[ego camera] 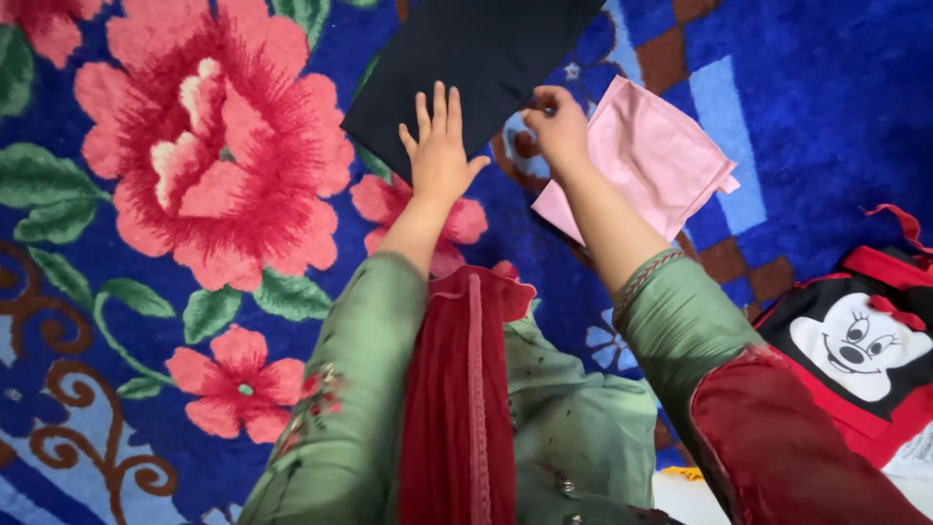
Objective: Folding and organizing various items of clothing and blankets on the floor
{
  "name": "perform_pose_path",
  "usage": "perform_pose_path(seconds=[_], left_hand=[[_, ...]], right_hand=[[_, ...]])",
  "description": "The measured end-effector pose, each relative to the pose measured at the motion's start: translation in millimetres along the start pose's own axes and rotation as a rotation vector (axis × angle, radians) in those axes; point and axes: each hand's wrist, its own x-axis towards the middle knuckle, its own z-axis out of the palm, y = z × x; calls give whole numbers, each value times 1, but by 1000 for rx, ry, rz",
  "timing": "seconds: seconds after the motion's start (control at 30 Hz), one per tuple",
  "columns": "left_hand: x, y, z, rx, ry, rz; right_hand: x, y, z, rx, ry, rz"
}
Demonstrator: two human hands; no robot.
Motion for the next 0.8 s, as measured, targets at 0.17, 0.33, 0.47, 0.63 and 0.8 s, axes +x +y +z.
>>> perform_pose_path(seconds=[0.17,0.33,0.47,0.63,0.8], left_hand=[[36,-30,82,304,138,-96],[25,-44,88,267,168,-51],[-12,-16,65,286,246,-87],[-67,9,62,404,155,-79],[-59,-34,37,-733,333,-213]], right_hand=[[-42,-47,-17,-410,-35,-400],[-47,-33,-16,-481,-65,-525],[-31,-4,23,258,-170,227],[-19,17,67,862,-96,523],[-50,-2,25,928,-318,463]])
